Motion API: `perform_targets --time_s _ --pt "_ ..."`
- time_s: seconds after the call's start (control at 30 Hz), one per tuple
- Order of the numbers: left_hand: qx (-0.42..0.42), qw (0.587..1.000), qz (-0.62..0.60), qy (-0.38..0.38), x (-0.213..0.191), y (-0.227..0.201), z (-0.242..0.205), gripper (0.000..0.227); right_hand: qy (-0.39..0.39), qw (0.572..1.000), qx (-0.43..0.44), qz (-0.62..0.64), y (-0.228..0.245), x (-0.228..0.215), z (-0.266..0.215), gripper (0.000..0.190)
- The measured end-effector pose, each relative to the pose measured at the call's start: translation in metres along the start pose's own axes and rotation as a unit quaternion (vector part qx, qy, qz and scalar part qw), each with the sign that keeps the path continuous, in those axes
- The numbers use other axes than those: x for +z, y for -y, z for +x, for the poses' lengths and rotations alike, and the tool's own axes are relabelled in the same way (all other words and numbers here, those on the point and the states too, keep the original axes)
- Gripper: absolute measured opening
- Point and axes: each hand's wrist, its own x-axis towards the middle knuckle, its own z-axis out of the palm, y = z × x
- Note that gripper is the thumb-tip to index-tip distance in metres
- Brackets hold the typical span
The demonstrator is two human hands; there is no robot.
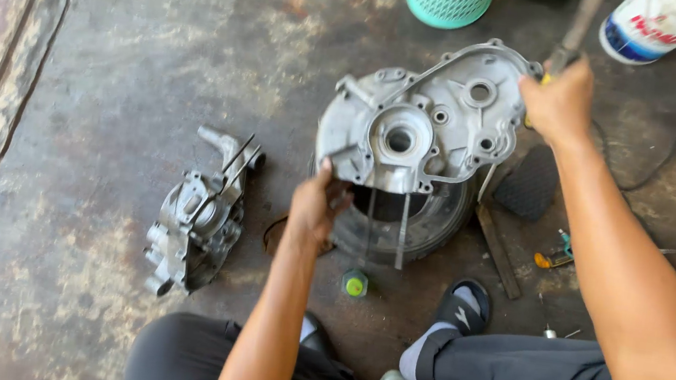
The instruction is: The person sits on the floor and uses a metal file to smooth the surface of a silver engine casing resting on a tire. They repeatedly file different sections of the casing and occasionally wipe the surface with their hand.
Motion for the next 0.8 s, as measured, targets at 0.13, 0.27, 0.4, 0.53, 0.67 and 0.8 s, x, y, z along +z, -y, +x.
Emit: perform_targets --time_s 0.13,0.27,0.4,0.53,0.67,0.8 --pt "-0.064 0.992 -0.098 -0.034 0.036 0.048 -0.029 0.051 0.046 0.994 -0.091 -0.042 0.012 0.013 0.036 0.032" --pt "-0.078 0.981 -0.162 -0.078 0.04 0.102 -0.027 0.047 0.131 0.973 -0.109 -0.159 -0.017 0.055 0.018 0.028" --pt "-0.065 0.963 -0.205 -0.161 0.028 0.138 -0.005 0.057 0.176 0.952 -0.131 -0.215 -0.073 0.1 -0.01 0.031" --pt "-0.05 0.966 -0.177 -0.183 0.035 0.13 -0.014 0.061 0.177 0.953 -0.108 -0.22 -0.089 0.109 -0.025 0.03" --pt "-0.074 0.971 -0.133 -0.187 0.025 0.135 0.004 0.06 0.109 0.971 -0.045 -0.209 -0.061 0.086 -0.048 0.036" --pt "-0.17 0.976 -0.045 -0.126 0.016 0.111 -0.013 0.058 0.046 0.986 0.027 -0.16 -0.02 0.064 -0.109 0.037"
